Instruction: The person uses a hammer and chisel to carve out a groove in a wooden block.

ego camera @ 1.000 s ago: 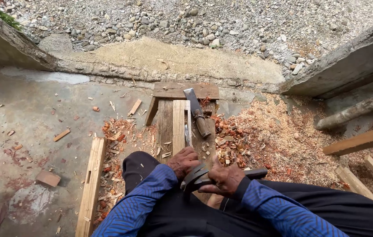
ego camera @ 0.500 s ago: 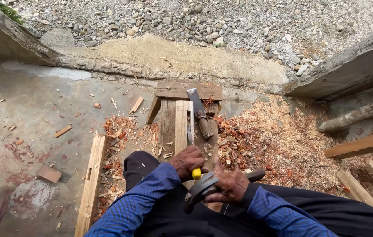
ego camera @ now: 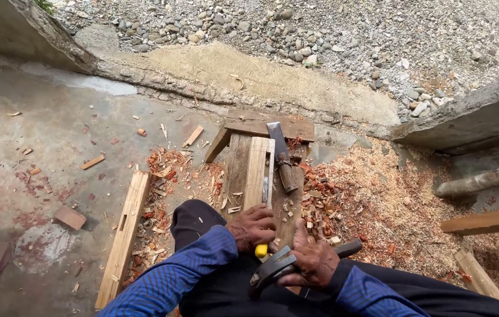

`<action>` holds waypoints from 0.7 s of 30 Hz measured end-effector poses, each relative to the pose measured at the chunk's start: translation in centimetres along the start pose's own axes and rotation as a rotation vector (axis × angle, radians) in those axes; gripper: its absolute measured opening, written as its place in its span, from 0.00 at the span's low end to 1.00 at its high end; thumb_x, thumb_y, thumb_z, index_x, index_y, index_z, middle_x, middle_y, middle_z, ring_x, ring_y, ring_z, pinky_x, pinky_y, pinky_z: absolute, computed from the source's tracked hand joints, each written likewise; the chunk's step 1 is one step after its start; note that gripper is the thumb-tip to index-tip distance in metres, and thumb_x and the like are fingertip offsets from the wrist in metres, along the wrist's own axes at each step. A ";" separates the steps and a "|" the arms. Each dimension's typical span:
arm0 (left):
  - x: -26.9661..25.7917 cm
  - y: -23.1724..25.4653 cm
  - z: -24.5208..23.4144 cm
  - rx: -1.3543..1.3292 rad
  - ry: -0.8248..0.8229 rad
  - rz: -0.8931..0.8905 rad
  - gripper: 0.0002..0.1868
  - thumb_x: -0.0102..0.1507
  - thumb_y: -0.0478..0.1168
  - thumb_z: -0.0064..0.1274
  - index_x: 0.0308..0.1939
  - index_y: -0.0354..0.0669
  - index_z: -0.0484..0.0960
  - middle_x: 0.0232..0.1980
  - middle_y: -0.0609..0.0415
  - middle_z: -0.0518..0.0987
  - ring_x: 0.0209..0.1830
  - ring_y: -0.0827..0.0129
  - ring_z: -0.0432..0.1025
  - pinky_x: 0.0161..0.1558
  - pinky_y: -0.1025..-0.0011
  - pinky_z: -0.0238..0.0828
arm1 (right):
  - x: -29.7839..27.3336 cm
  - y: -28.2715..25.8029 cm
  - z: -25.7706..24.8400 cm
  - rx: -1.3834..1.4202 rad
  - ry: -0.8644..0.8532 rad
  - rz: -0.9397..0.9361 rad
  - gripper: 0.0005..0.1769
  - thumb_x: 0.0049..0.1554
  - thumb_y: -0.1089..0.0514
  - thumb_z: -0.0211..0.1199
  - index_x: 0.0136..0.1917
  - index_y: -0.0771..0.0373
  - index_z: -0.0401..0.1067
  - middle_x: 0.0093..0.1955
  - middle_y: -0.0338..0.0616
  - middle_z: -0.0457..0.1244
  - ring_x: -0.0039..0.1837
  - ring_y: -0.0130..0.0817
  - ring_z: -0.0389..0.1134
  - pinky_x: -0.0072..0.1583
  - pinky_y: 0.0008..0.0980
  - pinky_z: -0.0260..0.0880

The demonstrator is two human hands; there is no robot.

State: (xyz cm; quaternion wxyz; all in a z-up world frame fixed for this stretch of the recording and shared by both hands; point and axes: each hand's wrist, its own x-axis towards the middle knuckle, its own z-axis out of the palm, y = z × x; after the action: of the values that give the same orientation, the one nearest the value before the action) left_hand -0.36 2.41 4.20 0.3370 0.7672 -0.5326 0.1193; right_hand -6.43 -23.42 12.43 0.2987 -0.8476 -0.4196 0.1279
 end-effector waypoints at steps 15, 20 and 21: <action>-0.5 -1.4 2.1 -0.123 -0.039 -0.064 0.11 0.59 0.46 0.61 0.40 0.47 0.80 0.50 0.56 0.79 0.68 0.49 0.67 0.70 0.54 0.64 | 0.0 2.0 1.5 -0.177 -0.020 0.211 0.30 0.51 0.28 0.71 0.53 0.51 0.75 0.49 0.63 0.67 0.36 0.47 0.74 0.39 0.41 0.75; -0.5 -1.1 2.2 -0.150 -0.007 -0.072 0.12 0.60 0.47 0.62 0.36 0.45 0.79 0.47 0.54 0.79 0.66 0.47 0.66 0.67 0.53 0.65 | -0.4 3.4 2.4 -0.163 -0.004 0.017 0.31 0.51 0.28 0.69 0.53 0.54 0.74 0.51 0.59 0.67 0.41 0.49 0.74 0.41 0.42 0.75; -0.8 -1.3 2.7 -0.124 0.011 -0.062 0.10 0.59 0.45 0.61 0.37 0.46 0.80 0.47 0.55 0.79 0.66 0.48 0.67 0.67 0.53 0.65 | -1.1 4.9 3.4 -0.195 -0.084 0.094 0.30 0.53 0.26 0.68 0.48 0.53 0.73 0.48 0.52 0.68 0.43 0.46 0.74 0.43 0.43 0.75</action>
State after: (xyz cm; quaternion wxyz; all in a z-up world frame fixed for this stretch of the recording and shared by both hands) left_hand 0.02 1.50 1.25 0.3904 0.7603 -0.5130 0.0798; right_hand -5.64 -25.24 6.70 0.1907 -0.8853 -0.4018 0.1356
